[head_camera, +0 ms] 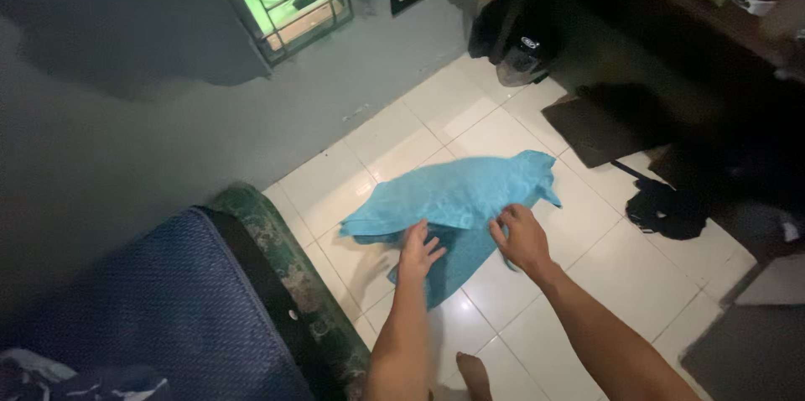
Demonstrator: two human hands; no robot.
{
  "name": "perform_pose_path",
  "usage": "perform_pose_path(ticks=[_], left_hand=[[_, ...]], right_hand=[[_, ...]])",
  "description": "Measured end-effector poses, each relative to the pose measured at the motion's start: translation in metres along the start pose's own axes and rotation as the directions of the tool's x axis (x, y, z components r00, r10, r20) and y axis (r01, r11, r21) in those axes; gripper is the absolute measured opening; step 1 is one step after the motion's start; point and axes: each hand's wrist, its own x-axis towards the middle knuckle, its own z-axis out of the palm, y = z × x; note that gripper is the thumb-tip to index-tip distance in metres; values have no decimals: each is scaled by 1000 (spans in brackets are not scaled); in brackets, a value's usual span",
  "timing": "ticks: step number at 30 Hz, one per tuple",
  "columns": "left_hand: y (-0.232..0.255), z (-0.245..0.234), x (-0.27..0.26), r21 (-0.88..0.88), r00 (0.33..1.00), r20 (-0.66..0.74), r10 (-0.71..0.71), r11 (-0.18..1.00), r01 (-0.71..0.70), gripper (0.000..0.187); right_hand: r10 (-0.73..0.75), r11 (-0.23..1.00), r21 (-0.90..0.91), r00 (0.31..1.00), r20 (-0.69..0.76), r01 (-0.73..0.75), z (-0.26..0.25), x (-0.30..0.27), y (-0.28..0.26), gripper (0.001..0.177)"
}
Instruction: The person folds a white patterned cloth and places it on a desk. They then pick up a purple cap and place it on the desk. The person removes a blue pillow and a body pillow from the bed and places them on the floor. Finally, they remove the fitted sheet from the mattress, shake it out, and begin to refit it.
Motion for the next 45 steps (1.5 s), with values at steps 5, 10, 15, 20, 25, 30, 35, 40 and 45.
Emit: perform_pose_path(ticks=[5,10,15,20,25,30,35,40,45], left_hand=[[-21,-17,-37,63,983,-143,111,993,-103,84],[-11,-67,-87,133,938,-288,195,978,-163,81],[-20,-140,-150,35,837,-401,373,919,-393,78],[-50,-227,-224,-100,703,-642,307,875,-474,67],[-92,-281,-299,-58,570,-799,193,918,-392,52],[-189,-318,-379,-95,426,-900,94,911,-401,30],[-295,-355,-462,-293,312,-936,-160,846,-446,37],[-403,-386,-539,-148,52,-989,-138,930,-336,27],[-482,-430,-589,-94,-191,-970,-154,952,-291,41]], right_hand=[[213,977,-31,966,146,-211,23,-31,38,26],[44,997,48,958,284,-60,64,-13,6,24],[-226,969,175,908,353,174,105,2,-64,24],[-467,883,271,770,435,382,151,-22,-137,24],[-472,876,264,605,641,404,177,-73,-204,26],[-527,831,345,422,738,436,197,-146,-262,46],[-501,786,312,253,828,534,220,-248,-306,67],[-636,566,427,44,771,705,233,-343,-343,80],[-726,470,532,-34,687,704,244,-425,-380,85]])
